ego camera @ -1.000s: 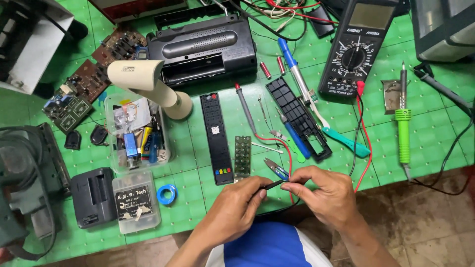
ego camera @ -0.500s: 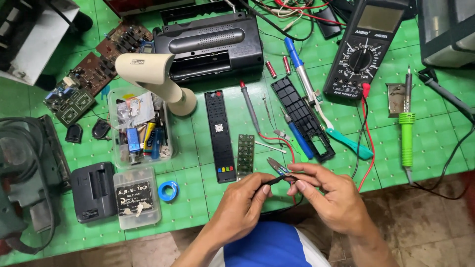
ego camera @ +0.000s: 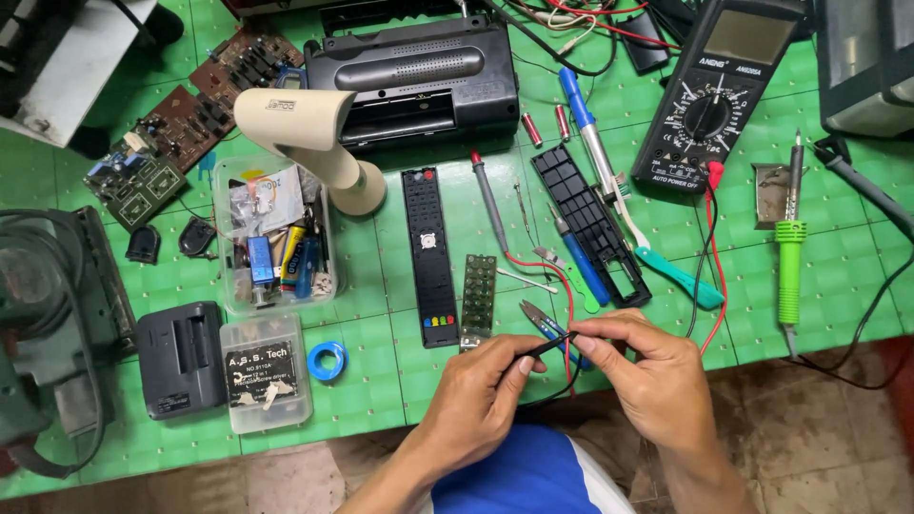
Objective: Testing and troubleshooting a remote control circuit board using a multimeter and other electronic tools on a workbench.
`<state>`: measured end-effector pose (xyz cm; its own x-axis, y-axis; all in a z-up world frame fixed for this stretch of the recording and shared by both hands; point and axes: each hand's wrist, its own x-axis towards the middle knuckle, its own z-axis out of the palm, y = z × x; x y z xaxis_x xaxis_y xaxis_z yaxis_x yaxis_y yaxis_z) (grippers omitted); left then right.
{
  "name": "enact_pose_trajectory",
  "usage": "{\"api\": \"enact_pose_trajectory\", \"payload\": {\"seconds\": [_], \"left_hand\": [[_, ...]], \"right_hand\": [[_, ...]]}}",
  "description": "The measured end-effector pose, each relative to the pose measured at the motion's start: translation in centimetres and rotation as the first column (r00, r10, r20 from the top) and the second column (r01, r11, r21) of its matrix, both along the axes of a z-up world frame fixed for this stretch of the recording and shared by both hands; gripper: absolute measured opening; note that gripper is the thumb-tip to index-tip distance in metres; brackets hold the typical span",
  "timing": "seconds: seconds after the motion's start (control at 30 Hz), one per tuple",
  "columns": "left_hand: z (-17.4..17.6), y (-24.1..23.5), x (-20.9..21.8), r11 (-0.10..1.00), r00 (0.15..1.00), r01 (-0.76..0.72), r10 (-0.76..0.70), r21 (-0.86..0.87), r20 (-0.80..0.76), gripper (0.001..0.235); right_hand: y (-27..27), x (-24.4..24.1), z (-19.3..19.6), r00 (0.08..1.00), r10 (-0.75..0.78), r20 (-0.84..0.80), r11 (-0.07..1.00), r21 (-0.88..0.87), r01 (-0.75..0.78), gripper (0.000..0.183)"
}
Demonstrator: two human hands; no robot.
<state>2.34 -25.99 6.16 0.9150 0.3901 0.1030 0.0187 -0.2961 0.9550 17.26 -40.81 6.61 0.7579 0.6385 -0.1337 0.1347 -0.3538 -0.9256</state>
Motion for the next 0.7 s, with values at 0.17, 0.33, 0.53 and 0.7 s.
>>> {"api": "enact_pose_trajectory", "payload": {"seconds": [0.17,0.33,0.53,0.7], "left_hand": [[0.3,-0.7,0.1,0.996,0.998,-0.069,0.068,-0.059,-0.011,0.027],[-0.1,-1.2,0.1,0.988,0.992,-0.112,0.105,-0.105,-0.064,0.027],[-0.1,-1.7,0.3,0.976,0.992,-0.116,0.102,-0.187,-0.078,0.025],[0.0,-1.8,0.7,0.950,0.986,-0.163,0.146,-0.265,-0.081,0.024]], "right_hand": [[0.4,-0.6,-0.1,0.985,-0.129,-0.113,0.990,-0.078,0.120,0.018],[0.4,-0.7,-0.5,0.973,-0.157,-0.168,0.988,-0.020,0.156,0.019],[0.5,-1.2,-0.7,0.968,-0.145,-0.206,0.985,0.067,0.162,0.019],[0.6,-1.3,-0.7,0.968,-0.142,-0.205,0.984,0.076,0.160,0.019]]}}
